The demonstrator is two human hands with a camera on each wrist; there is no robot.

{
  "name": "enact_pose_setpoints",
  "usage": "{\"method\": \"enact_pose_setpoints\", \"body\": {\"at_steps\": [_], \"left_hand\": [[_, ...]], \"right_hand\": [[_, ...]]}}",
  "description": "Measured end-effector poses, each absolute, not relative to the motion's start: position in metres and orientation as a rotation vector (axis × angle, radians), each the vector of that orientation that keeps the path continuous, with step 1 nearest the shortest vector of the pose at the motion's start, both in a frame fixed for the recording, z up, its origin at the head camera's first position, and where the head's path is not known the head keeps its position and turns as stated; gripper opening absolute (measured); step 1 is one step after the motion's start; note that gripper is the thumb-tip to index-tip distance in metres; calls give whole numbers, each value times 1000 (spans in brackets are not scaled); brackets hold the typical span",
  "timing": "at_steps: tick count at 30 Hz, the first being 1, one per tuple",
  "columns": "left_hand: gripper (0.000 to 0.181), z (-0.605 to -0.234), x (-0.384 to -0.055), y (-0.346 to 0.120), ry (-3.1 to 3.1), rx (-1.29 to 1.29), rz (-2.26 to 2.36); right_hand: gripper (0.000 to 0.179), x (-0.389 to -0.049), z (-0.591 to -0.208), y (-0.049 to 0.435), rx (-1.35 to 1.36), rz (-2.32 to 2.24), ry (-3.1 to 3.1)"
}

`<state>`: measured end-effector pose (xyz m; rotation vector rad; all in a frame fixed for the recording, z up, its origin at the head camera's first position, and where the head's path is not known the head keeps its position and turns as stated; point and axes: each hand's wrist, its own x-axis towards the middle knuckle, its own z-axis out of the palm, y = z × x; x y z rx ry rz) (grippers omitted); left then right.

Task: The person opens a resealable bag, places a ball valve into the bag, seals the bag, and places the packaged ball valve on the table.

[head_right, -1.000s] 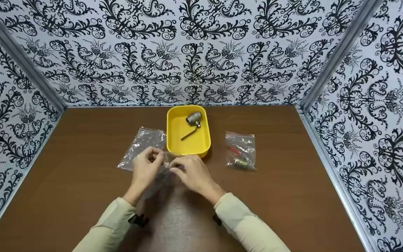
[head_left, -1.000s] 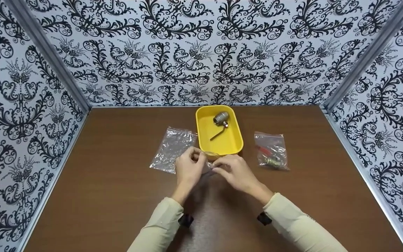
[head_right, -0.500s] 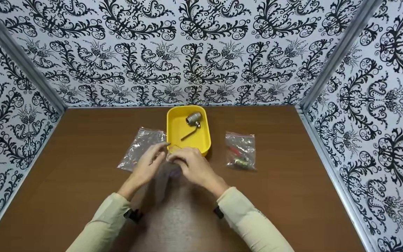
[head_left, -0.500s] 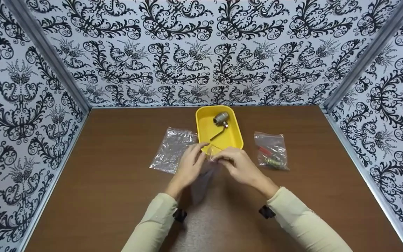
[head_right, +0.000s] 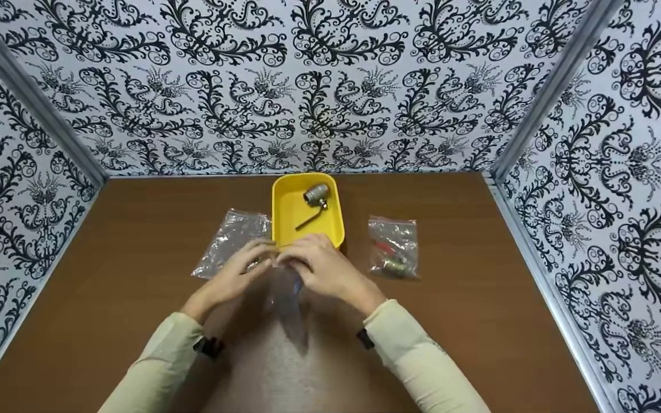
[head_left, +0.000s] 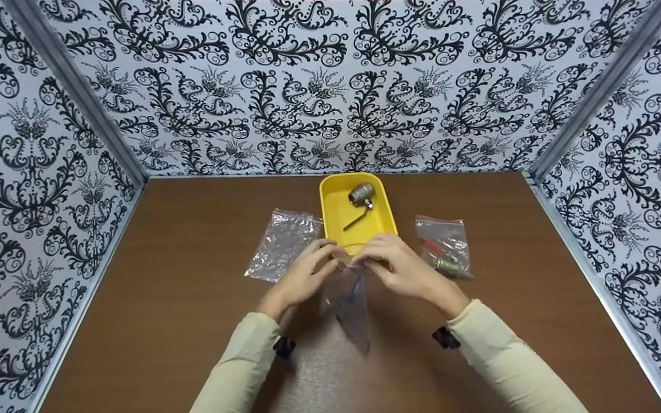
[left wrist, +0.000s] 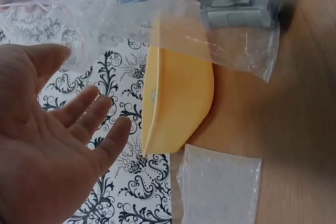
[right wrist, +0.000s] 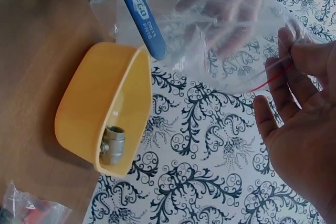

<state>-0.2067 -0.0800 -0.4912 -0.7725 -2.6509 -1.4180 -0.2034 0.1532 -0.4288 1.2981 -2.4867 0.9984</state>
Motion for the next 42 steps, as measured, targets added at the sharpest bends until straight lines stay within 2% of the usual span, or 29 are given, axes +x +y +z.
{"method": "enact_pose_setpoints", "body": {"at_steps": [4, 10, 18, 25, 32, 34, 38, 42], "left_hand": [[14, -494, -208, -84, -2611, -738, -1547], [10, -490, -209, -88, -2522, -661, -1669], [34, -479, -198, -86, -2423, -578, -1631], [39, -473, -189, -72, -2323, -583, -1731], [30, -467, -184, -64, -2336, -540, -1642], [28, -470, -184, -63, -2324, -521, -1638], [22, -479, -185, -65, -2268, -503, -1671], [14, -484, -184, -67, -2223, -503, -1646]], "right_hand": [[18, -203, -426, 156, 1247, 934, -2535], [17, -208, -424, 167, 1201, 893, -2584], [7, -216, -427, 175, 1130, 808, -2640], [19, -217, -429, 166, 1082, 738, -2620], [38, -216, -434, 147, 1110, 752, -2568], [35, -217, -437, 143, 1126, 767, -2571], [17, -219, -442, 138, 1137, 833, -2589], [12, -220, -445, 137, 1109, 919, -2581]]}}
